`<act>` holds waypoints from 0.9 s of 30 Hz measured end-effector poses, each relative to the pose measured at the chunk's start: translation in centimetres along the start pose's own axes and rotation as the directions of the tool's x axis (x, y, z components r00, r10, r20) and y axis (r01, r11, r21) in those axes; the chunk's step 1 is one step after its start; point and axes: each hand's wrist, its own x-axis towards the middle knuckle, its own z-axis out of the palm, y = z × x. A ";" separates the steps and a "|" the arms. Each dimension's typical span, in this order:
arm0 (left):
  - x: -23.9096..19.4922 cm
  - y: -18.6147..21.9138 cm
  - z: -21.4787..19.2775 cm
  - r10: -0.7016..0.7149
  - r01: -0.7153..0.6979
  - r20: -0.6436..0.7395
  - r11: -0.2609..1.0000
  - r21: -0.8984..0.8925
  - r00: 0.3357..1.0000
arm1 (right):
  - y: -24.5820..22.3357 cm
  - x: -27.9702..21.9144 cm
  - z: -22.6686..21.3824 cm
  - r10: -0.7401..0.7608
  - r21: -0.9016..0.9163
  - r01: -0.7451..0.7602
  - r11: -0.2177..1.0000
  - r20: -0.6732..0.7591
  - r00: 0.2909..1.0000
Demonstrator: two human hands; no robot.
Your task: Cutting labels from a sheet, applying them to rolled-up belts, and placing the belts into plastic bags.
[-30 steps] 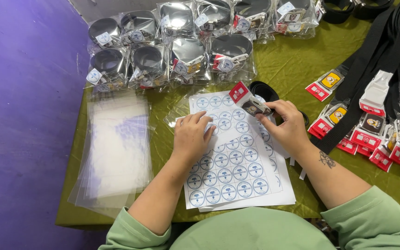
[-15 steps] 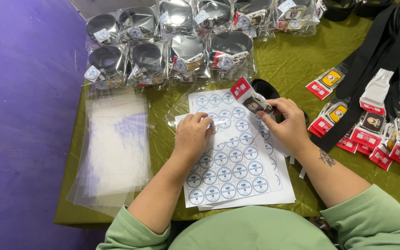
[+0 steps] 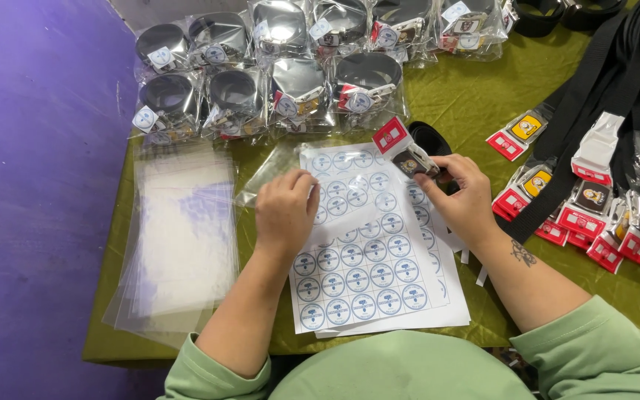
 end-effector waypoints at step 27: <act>-0.9 2.5 1.9 0.120 0.004 0.322 0.933 -0.359 0.939 | 0.3 -0.9 0.6 0.037 -0.320 0.108 0.941 0.416 0.909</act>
